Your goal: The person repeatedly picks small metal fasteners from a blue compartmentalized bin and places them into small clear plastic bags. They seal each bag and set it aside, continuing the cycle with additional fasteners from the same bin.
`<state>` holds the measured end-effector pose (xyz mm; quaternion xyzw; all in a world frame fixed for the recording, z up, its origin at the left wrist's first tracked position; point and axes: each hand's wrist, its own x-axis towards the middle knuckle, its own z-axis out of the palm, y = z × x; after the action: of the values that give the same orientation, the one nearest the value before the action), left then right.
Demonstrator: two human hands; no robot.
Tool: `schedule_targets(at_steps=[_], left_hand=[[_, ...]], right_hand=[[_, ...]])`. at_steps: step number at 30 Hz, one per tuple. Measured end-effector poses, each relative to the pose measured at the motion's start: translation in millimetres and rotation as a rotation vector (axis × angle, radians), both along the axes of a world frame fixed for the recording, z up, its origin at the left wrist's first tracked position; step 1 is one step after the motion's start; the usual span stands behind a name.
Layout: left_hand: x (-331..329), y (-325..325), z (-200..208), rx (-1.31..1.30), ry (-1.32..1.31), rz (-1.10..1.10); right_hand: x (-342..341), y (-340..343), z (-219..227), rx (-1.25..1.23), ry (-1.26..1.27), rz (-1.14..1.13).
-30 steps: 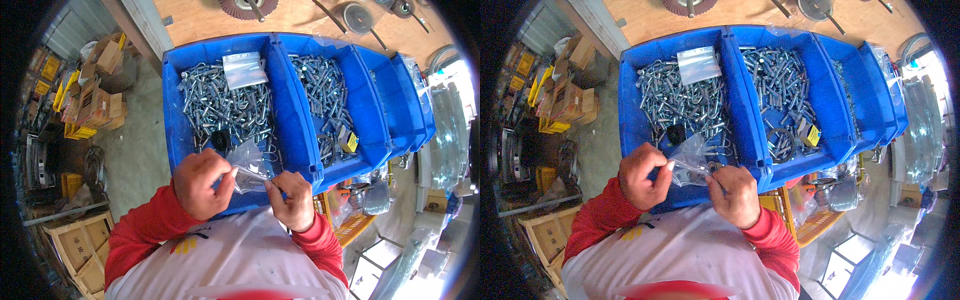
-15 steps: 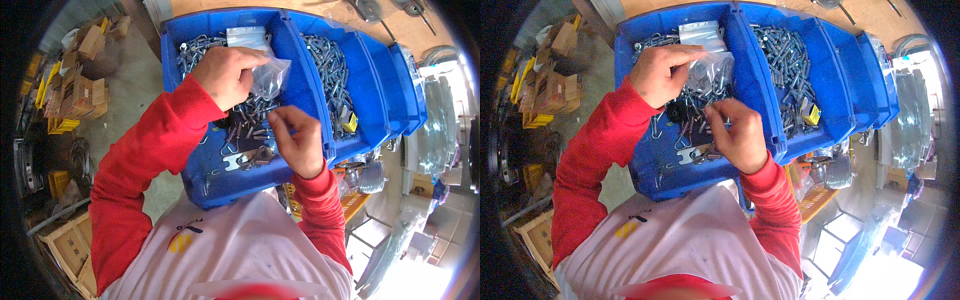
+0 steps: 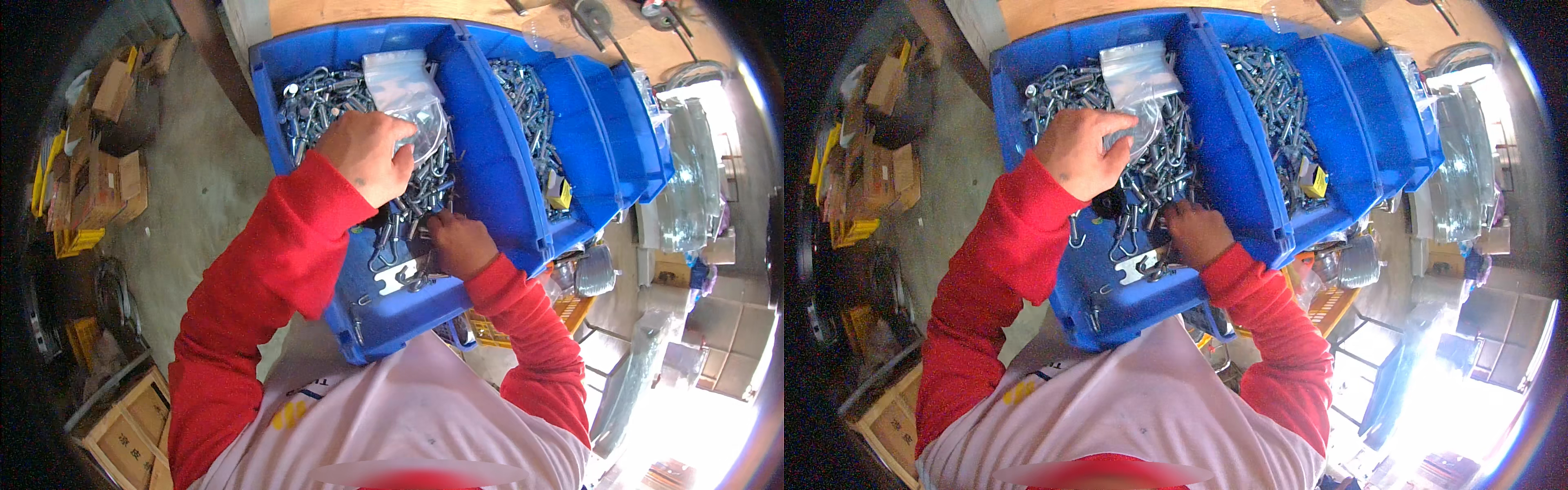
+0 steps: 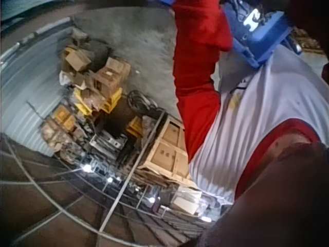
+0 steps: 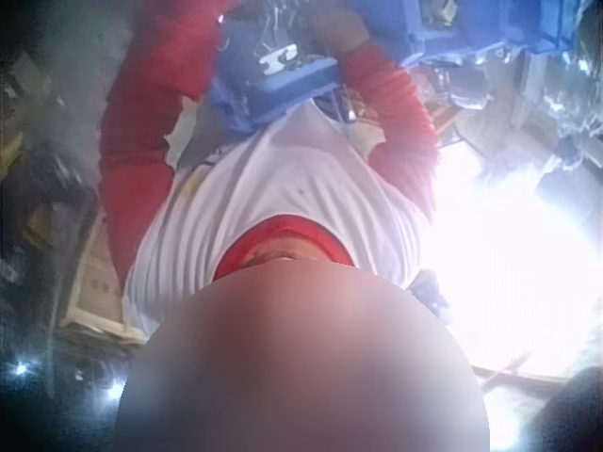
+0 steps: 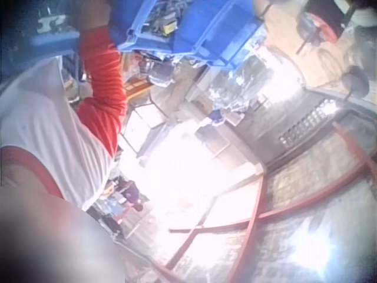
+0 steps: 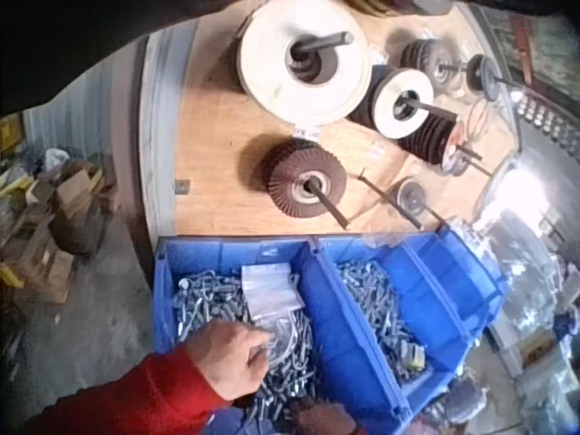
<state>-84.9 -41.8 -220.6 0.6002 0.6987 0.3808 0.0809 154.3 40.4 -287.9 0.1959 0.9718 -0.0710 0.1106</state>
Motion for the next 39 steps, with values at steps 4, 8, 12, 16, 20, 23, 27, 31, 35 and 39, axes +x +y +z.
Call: schedule_targets(at_steps=[4,8,12,16,20,23,27,31,35,39], left_hand=[[0,1,1,-0.054,-0.092,-0.047],[3,2,5,-0.070,-0.099,-0.092],[15,1,7,-0.148,-0.077,-0.145],[33,-1,14,-0.079,-0.063,-0.225],[41,-3,25,-0.200,-0.114,-0.278],[47,-8,25,-0.186,-0.222,-0.318],[55,-11,18,-0.192,-0.175,-0.282],[57,-11,35,-0.161,-0.073,-0.308],[63,-27,77,-0.133,-0.001,-0.300],[75,-32,95,-0.349,0.167,-0.309]], right_hand=[[10,8,3,-0.139,0.001,-0.125],[21,3,27,-0.462,0.434,-0.316],[25,-17,80,-0.963,0.974,-0.648],[7,-24,113,-1.338,1.371,-0.508],[-11,-28,107,-1.218,1.377,-0.457],[-18,-28,97,-1.014,1.280,-0.472],[-16,-16,102,-0.024,0.980,-0.028],[-1,-11,122,0.246,0.714,0.091],[21,-6,144,0.343,0.748,0.265],[27,2,150,0.244,0.741,0.412]])
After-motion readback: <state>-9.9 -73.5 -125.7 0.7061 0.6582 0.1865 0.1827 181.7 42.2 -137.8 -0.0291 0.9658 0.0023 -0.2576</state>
